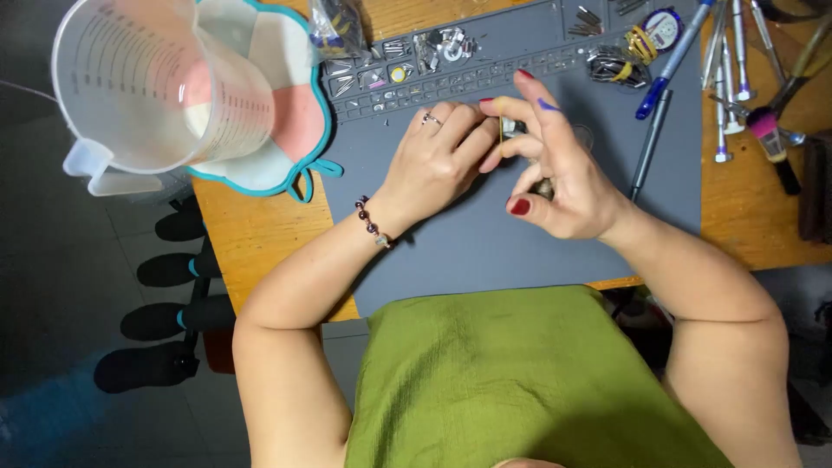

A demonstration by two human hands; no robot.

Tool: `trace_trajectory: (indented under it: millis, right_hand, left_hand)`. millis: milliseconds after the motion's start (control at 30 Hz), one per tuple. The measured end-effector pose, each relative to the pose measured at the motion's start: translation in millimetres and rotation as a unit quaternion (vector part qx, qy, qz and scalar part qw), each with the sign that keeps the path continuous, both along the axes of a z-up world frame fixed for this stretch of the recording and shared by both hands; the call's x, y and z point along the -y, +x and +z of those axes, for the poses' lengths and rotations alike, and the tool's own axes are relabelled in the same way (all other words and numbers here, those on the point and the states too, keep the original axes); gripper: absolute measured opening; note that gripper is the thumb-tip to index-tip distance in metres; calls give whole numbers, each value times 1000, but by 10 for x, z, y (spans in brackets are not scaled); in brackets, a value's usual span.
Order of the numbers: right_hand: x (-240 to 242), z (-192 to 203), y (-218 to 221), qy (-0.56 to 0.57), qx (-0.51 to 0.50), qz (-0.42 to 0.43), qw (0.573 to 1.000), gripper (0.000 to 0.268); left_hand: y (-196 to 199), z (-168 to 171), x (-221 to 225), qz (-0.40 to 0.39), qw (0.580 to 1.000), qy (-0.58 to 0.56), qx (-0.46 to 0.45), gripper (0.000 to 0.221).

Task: Repairing or adjusting a watch strap using specialized tools like a screwdriver and tweezers on a repair bench.

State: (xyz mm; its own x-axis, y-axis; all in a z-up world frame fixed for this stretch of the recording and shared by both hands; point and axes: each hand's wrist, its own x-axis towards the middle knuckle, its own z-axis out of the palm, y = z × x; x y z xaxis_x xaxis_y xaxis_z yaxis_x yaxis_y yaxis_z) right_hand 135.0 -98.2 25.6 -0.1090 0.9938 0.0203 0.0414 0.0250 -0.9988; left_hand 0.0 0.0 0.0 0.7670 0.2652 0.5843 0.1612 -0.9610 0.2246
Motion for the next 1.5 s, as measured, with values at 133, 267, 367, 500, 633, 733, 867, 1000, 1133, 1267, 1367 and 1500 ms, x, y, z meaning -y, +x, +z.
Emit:
trace_trajectory:
  millis: [133,267,367,500,633,733,867,1000,1133,1267,1367,1500]
  right_hand:
    - [-23,3,91,15,-58,-22,998,67]
    - [-22,55,2,64,47,-63,995,52]
    - [-12,105,-69,231,244,-92,937,37]
    - [17,174,-88,396,362,-107,837,18]
    - [-47,84,28,438,412,-205,773,13]
    - [-102,-8,116,363,473,-217,773,24]
    - [-102,-89,101,306,382,-175,854,23]
    - [-97,-82,75,248,285,-165,911,20]
    - [-114,-33,87,225,218,-163,936,16]
    - [-139,-76,122,182,144,-163,959,17]
    - [-132,-184,152,114,60,-172,977,15]
    - [-182,-96,248,41,-48,-202,977,17]
  left_hand:
    - [21,66,10,-55,998,-20,5,11]
    - [48,-71,7,-35,999,19,11,9]
    - [51,-117,-9,5,997,54,45,11]
    - [47,-128,-64,19,997,-7,71,10]
    - [105,-102,4,-7,991,-15,135,7]
    - [118,-155,49,-43,986,-30,159,9]
    - [108,-151,61,-49,980,-53,188,10]
    - [89,-239,58,-36,980,-35,192,18]
    - [63,-260,42,-37,979,-54,191,26]
    - [59,-198,8,-35,961,-186,201,51]
    - [40,-133,-34,-14,961,-218,172,56]
    - [52,-110,-58,3,960,-233,155,55]
